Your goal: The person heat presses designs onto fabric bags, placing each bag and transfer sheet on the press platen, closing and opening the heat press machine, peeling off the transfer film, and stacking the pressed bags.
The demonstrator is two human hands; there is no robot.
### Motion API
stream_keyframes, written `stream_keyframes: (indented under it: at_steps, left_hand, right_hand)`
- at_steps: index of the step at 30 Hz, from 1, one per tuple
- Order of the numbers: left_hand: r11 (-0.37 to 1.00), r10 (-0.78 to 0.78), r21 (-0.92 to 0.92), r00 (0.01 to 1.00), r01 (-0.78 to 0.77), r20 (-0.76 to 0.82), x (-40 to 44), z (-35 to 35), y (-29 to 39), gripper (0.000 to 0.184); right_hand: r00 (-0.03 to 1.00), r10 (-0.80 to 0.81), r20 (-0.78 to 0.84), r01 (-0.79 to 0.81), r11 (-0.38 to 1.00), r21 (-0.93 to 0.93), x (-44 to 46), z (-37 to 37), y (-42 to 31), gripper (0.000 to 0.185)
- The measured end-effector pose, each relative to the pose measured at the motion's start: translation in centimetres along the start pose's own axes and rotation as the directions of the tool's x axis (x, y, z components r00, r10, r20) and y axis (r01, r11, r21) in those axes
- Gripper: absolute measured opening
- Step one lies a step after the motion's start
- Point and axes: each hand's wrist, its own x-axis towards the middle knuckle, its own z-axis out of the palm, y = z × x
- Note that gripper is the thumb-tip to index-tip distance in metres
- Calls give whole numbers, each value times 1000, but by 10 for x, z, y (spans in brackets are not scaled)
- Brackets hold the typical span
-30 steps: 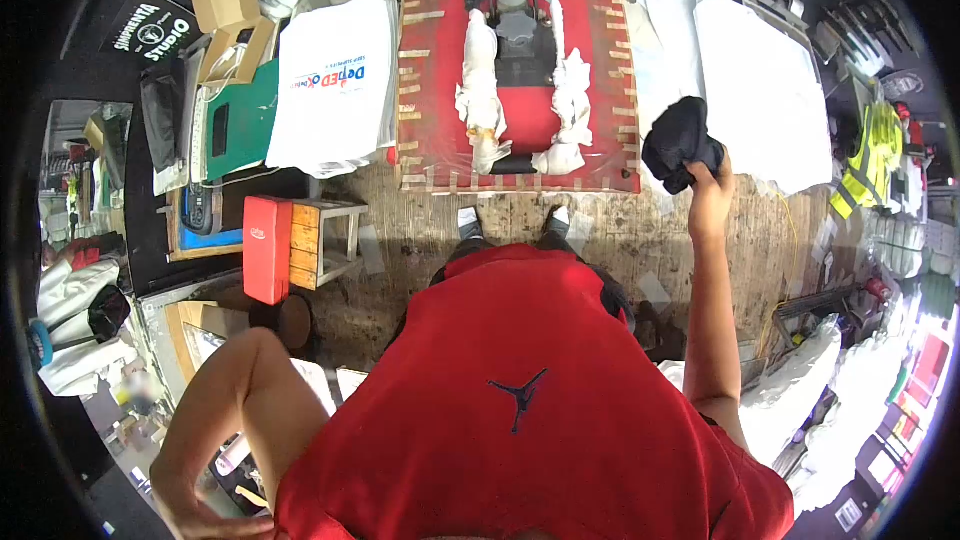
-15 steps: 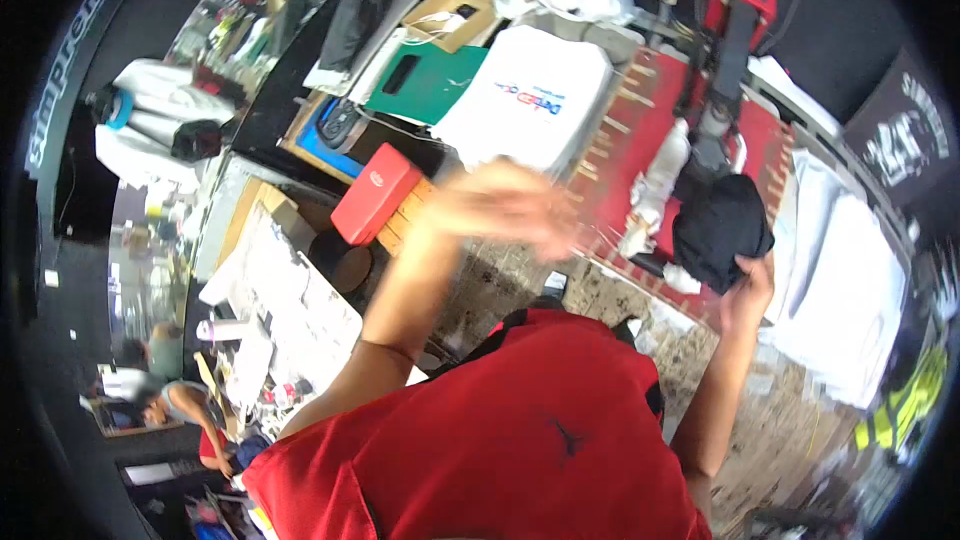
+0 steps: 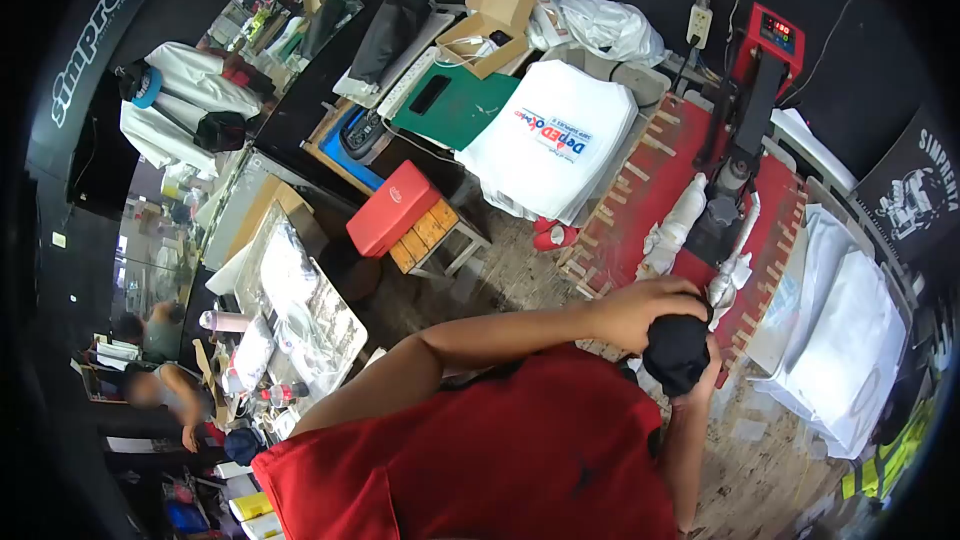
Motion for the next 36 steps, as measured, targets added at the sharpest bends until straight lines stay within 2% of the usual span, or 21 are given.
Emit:
stream_keyframes:
  at_steps: [1,4,5,7,9,10,11,13,14,17,18,19,21,22,23,24,25,27,28,31,36]
  left_hand:
    - [1000,-3,-6,1000,3,3,4,2,-3,64]
    - [998,34,-52,971,-48,-237,13,14,-9,60]
    - [996,65,-39,968,-76,-241,15,18,-11,61]
    - [999,-2,48,972,14,-236,17,27,-24,61]
    - [1000,12,-19,964,-18,-265,22,36,-43,61]
    - [997,-8,-81,968,-12,-252,23,41,-51,63]
    - [996,-30,-87,966,7,-256,19,47,-54,63]
    - [998,-56,-31,968,50,-245,23,51,-50,65]
    - [990,-117,-108,971,96,-207,26,52,-46,68]
    - [987,4,-157,967,-45,-253,34,56,-52,73]
    - [996,22,-80,993,-31,-112,38,34,-46,80]
    - [996,22,-78,993,-31,-115,41,18,-53,80]
    - [996,25,93,991,-12,-130,52,-7,-71,83]
    - [978,-70,175,966,116,-249,62,-11,-82,82]
    - [938,-150,239,916,251,-373,75,-11,-93,82]
    - [907,-169,264,859,327,-484,88,-6,-111,84]
    - [908,-162,265,856,325,-492,97,0,-116,84]
    - [822,-440,108,744,559,-504,112,8,-124,91]
    - [815,-381,200,764,543,-521,116,9,-127,98]
    - [790,-446,187,756,584,-480,119,5,-122,97]
    - [786,-499,116,734,607,-461,123,-3,-132,104]
  right_hand:
    - [997,-9,80,4,998,60,7,-7,-1,46]
    - [963,-177,203,158,981,109,9,11,-1,48]
    - [921,-194,337,148,976,157,9,21,-6,52]
    - [902,-161,400,71,970,231,0,49,-28,56]
    - [971,-187,147,161,972,170,4,28,-29,59]
    - [885,-252,393,231,968,101,6,22,-25,59]
    - [892,-234,386,212,972,99,8,18,-21,59]
    - [961,-258,95,271,948,-167,8,23,-19,59]
    - [972,-234,24,235,956,-177,10,31,-24,60]
    - [912,-407,49,404,874,-270,32,36,-29,59]
    - [904,-427,9,405,851,-334,36,35,-32,60]
    - [905,-425,12,405,851,-335,41,30,-33,60]
    - [914,-350,204,360,470,-806,49,19,-35,61]
    - [823,-419,385,481,149,-864,48,38,-29,61]
    - [858,-335,390,451,124,-884,47,54,-24,61]
    - [789,-326,520,515,-111,-850,55,51,-17,64]
    - [713,-282,642,551,-341,-762,64,47,-9,66]
    - [680,-289,674,577,-355,-735,74,44,-5,70]
    - [655,-304,692,595,-358,-720,76,43,-4,73]
    - [641,-214,737,654,-348,-671,71,40,-11,77]
    - [774,-169,610,526,-366,-768,80,20,8,85]
